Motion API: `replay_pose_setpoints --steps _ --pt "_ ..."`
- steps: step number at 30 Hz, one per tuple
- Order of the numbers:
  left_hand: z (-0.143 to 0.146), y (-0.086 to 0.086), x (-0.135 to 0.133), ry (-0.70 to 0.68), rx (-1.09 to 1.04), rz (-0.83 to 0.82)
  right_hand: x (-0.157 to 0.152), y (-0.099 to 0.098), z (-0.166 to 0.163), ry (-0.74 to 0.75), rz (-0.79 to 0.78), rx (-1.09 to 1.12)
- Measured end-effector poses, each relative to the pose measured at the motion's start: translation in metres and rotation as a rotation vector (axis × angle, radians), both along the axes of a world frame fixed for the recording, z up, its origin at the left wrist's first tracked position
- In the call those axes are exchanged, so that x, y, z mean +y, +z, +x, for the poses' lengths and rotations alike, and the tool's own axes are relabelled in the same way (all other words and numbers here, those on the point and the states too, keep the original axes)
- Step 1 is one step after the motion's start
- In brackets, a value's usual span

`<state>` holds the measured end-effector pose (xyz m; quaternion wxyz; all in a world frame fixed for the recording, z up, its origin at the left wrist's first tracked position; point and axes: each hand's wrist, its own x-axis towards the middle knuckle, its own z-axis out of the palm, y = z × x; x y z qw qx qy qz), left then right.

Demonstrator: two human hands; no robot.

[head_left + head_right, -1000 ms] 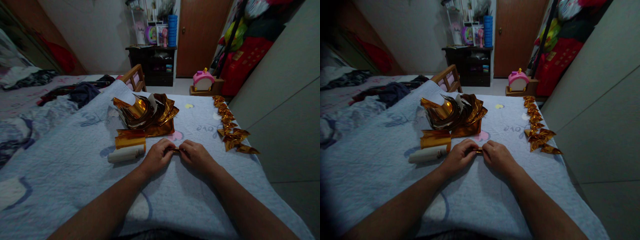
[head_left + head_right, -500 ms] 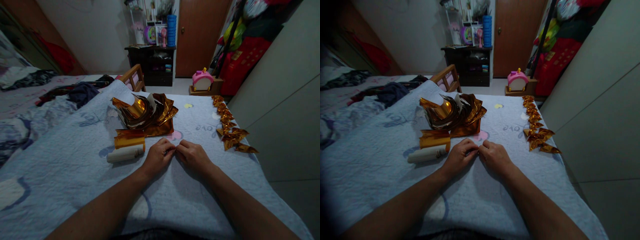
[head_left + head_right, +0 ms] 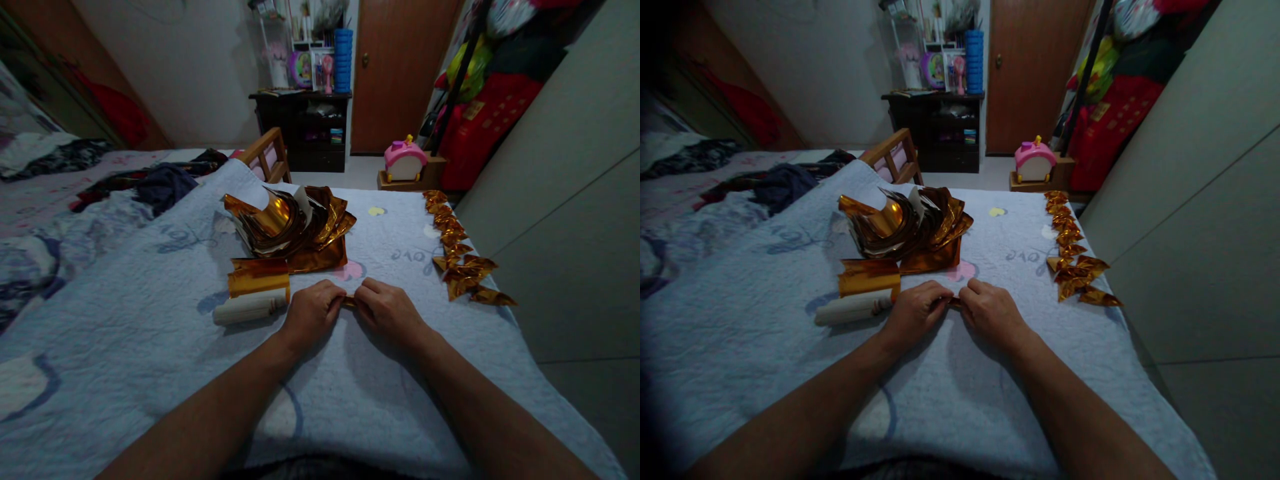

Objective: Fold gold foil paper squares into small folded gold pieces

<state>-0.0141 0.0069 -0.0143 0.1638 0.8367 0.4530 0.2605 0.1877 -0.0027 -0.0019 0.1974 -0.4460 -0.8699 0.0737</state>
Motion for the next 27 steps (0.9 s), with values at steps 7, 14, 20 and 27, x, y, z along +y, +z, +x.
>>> replay_pose_setpoints --steps 7,14,20,27 --pt "-0.002 0.005 -0.001 -0.138 -0.175 0.056 0.005 -0.001 0.008 -0.012 -0.119 0.239" --pt "-0.003 0.013 0.000 -0.213 -0.260 -0.024 0.006 0.003 0.009 -0.035 -0.251 0.461" --pt "-0.004 0.012 0.003 -0.237 -0.325 -0.133 0.008 0.000 0.009 -0.017 -0.446 0.612" --pt "-0.003 0.015 0.004 -0.093 -0.593 -0.623 0.009 0.000 0.014 0.033 -0.734 0.802"
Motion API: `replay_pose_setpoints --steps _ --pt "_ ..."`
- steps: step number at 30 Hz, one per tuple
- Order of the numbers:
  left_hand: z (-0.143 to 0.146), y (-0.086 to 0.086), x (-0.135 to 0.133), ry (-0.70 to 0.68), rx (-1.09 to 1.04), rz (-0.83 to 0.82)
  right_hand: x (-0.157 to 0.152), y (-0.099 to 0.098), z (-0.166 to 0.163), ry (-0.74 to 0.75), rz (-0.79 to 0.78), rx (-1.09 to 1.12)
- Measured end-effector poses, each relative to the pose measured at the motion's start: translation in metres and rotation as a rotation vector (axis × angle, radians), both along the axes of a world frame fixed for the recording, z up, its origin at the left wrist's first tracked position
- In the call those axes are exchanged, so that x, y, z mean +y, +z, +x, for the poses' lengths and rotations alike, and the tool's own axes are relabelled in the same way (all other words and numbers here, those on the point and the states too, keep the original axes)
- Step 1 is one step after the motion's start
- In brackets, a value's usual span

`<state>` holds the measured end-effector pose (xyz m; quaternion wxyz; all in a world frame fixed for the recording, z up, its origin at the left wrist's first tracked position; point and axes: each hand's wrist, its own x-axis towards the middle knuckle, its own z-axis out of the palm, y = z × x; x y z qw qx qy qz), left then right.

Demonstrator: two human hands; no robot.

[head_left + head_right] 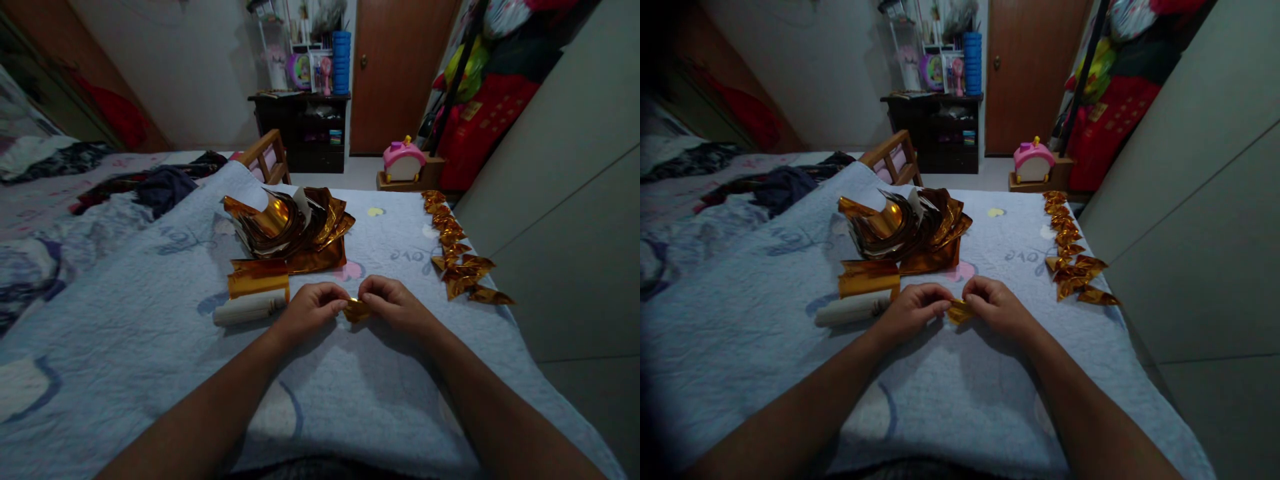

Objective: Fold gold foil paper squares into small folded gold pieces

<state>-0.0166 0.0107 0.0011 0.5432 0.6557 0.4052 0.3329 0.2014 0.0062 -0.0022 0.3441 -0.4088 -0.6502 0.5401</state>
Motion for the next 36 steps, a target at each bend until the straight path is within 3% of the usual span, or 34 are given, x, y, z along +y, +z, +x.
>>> replay_pose_setpoints --steps 6,12,20,30,36 --pt "0.001 0.001 0.002 0.038 -0.218 -0.295 0.002 0.000 0.008 0.163 -0.227 0.159" --pt "-0.001 -0.008 0.003 0.026 -0.380 -0.458 0.004 -0.002 0.011 0.260 -0.262 0.315" --pt "-0.003 -0.007 0.003 -0.014 -0.521 -0.584 0.006 -0.004 0.012 0.144 -0.295 0.351" --pt "-0.002 -0.013 0.004 0.012 -0.515 -0.537 0.005 -0.002 0.008 0.048 -0.282 0.368" --pt "-0.002 -0.008 0.003 0.039 -0.466 -0.465 0.004 -0.002 0.007 0.082 -0.292 0.418"
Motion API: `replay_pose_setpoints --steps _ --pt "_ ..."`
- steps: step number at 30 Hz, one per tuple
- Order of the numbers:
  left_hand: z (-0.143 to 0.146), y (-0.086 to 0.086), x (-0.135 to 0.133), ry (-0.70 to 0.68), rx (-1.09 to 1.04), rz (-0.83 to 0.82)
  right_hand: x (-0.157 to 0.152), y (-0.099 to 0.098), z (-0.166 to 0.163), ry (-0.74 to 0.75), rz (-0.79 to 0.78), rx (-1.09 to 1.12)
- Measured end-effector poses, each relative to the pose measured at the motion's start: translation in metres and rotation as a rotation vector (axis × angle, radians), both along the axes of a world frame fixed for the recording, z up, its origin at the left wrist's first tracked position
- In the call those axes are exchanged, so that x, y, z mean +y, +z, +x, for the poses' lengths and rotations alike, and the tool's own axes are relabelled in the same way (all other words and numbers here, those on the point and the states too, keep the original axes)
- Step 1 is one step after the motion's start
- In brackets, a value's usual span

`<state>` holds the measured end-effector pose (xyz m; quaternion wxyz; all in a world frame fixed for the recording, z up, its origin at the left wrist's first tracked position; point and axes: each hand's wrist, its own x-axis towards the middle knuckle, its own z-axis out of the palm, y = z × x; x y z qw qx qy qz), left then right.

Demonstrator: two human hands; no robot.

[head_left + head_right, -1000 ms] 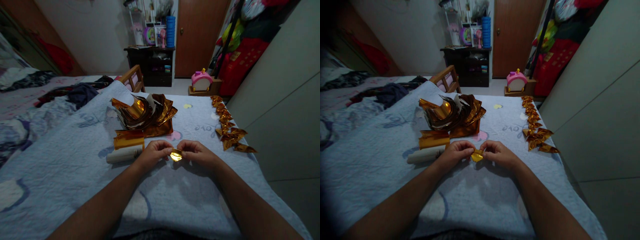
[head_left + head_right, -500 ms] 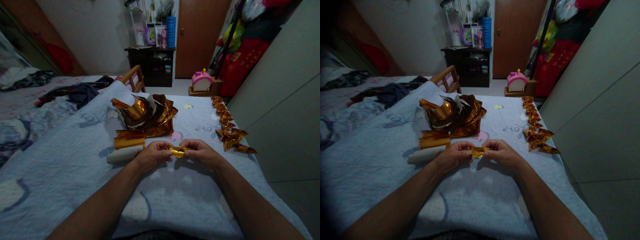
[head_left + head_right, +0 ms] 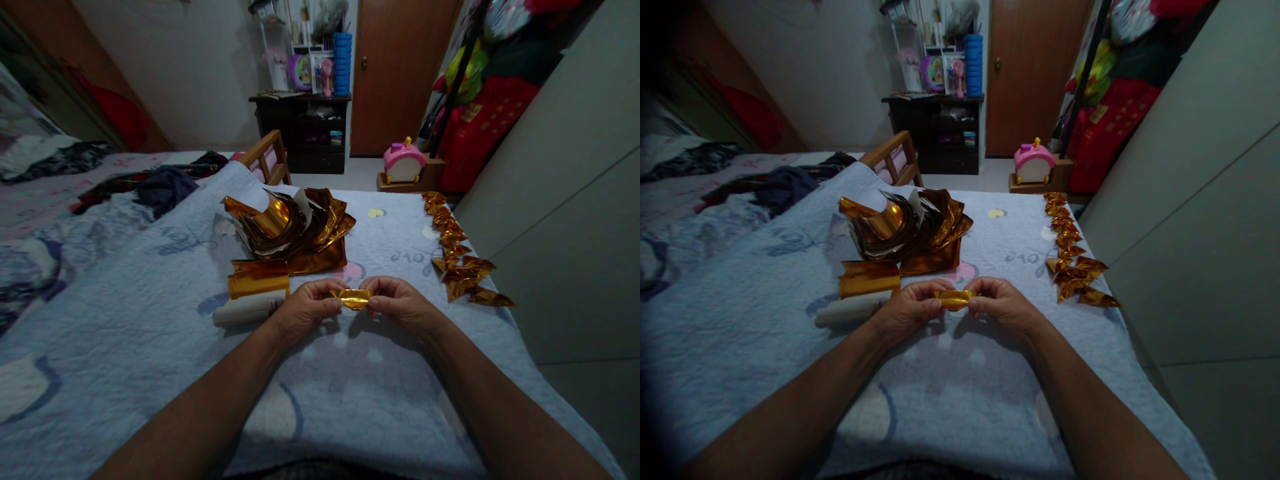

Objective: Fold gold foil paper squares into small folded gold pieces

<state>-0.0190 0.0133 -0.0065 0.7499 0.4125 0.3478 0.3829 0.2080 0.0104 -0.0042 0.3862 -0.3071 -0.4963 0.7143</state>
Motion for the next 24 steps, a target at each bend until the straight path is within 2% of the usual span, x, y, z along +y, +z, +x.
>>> replay_pose_setpoints --steps 7,24 --pt "0.0012 0.0055 -0.0016 -0.016 -0.009 -0.032 0.0005 -0.0016 0.0032 0.048 0.046 0.014" --pt "-0.0017 -0.0009 -0.0018 -0.047 -0.031 -0.067 -0.0026 -0.0014 -0.0001 0.039 -0.009 0.088"
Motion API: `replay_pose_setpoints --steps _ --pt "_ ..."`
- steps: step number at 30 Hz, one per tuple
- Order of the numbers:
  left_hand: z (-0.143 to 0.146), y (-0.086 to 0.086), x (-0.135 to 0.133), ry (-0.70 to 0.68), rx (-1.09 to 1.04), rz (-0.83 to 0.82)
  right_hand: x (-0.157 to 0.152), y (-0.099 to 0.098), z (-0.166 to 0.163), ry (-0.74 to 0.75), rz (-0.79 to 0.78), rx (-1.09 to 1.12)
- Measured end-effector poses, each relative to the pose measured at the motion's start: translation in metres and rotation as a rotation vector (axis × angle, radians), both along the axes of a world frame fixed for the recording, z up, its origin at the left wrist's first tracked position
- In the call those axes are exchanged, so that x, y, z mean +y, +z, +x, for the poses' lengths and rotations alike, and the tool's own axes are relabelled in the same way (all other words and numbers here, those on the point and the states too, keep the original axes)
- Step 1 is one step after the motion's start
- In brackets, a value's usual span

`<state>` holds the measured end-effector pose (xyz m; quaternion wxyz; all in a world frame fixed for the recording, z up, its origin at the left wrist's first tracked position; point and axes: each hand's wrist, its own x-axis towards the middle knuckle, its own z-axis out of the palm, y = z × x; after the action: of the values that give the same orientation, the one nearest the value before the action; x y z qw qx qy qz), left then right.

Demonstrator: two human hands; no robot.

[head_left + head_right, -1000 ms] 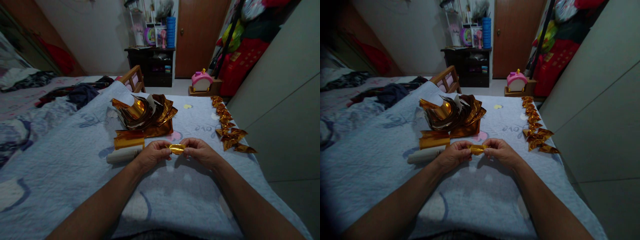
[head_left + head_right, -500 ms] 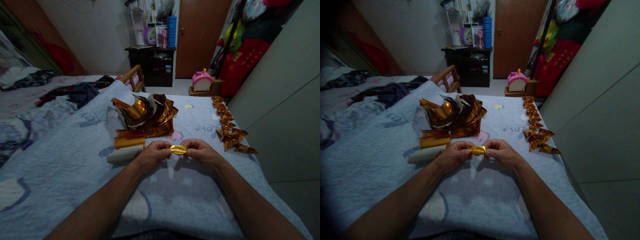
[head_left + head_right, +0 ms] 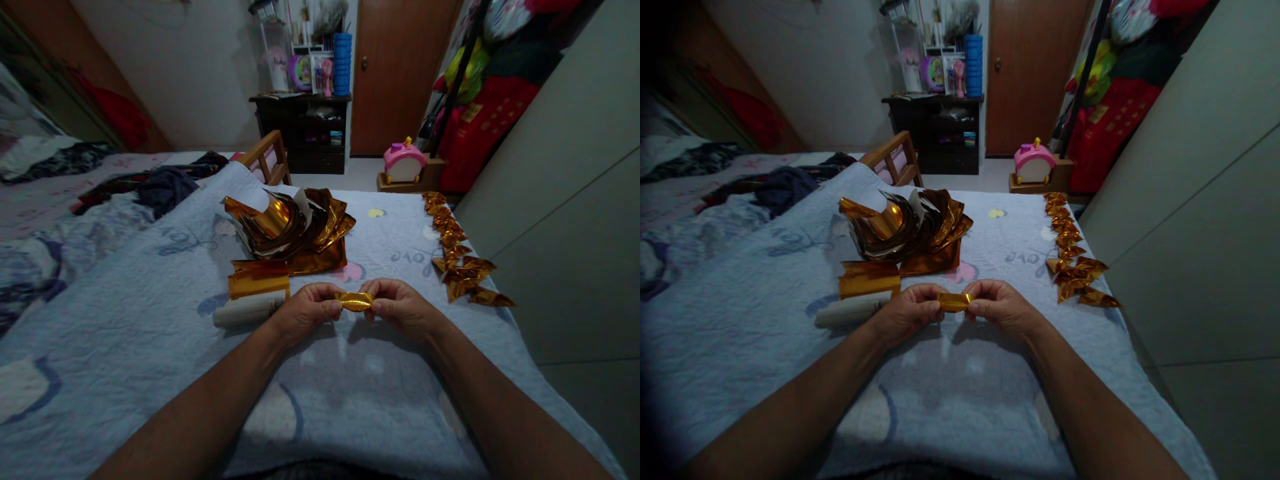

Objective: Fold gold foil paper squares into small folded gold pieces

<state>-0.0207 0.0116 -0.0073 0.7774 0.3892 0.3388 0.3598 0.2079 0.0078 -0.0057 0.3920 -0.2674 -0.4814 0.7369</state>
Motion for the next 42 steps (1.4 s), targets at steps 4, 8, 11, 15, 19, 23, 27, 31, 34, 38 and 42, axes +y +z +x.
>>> replay_pose_setpoints --steps 4,8,11,15,19,23,27,31,34,38,42 --pt "0.0016 0.0029 -0.0010 -0.007 -0.062 -0.003 -0.0013 0.0009 -0.0007 0.011 -0.055 0.017" --pt "0.0035 0.0051 -0.0013 -0.030 -0.139 0.012 -0.0023 0.0003 -0.0009 0.013 -0.068 0.054" --pt "0.0032 0.0053 -0.0012 -0.028 -0.156 0.016 -0.0021 0.0001 -0.0005 0.019 -0.017 0.051" --pt "0.0017 0.0050 -0.0011 -0.047 -0.139 0.017 -0.0017 0.0011 0.0002 0.025 -0.011 0.029" --pt "0.0017 0.0027 -0.0008 -0.041 -0.131 0.019 -0.0018 -0.0003 -0.0002 0.011 -0.070 0.036" --pt "0.0026 0.0000 -0.0006 -0.017 -0.072 0.034 -0.0015 -0.0018 -0.0006 0.002 -0.104 0.044" --pt "0.0028 -0.0004 -0.0009 -0.015 0.037 0.043 -0.0001 -0.0002 0.0005 -0.006 -0.127 0.045" --pt "0.0027 0.0008 -0.0010 -0.013 0.080 0.073 0.0010 -0.0008 0.0010 0.005 -0.139 0.054" --pt "0.0027 0.0004 -0.0003 -0.010 0.066 0.065 0.0011 -0.0022 0.0006 -0.008 -0.136 0.031" --pt "0.0037 -0.0008 0.0002 -0.003 -0.006 0.017 0.0008 -0.0031 0.0010 -0.029 -0.120 -0.019" --pt "0.0048 -0.0010 0.0000 -0.007 -0.046 -0.024 0.0001 -0.0038 0.0025 0.017 -0.108 -0.039"
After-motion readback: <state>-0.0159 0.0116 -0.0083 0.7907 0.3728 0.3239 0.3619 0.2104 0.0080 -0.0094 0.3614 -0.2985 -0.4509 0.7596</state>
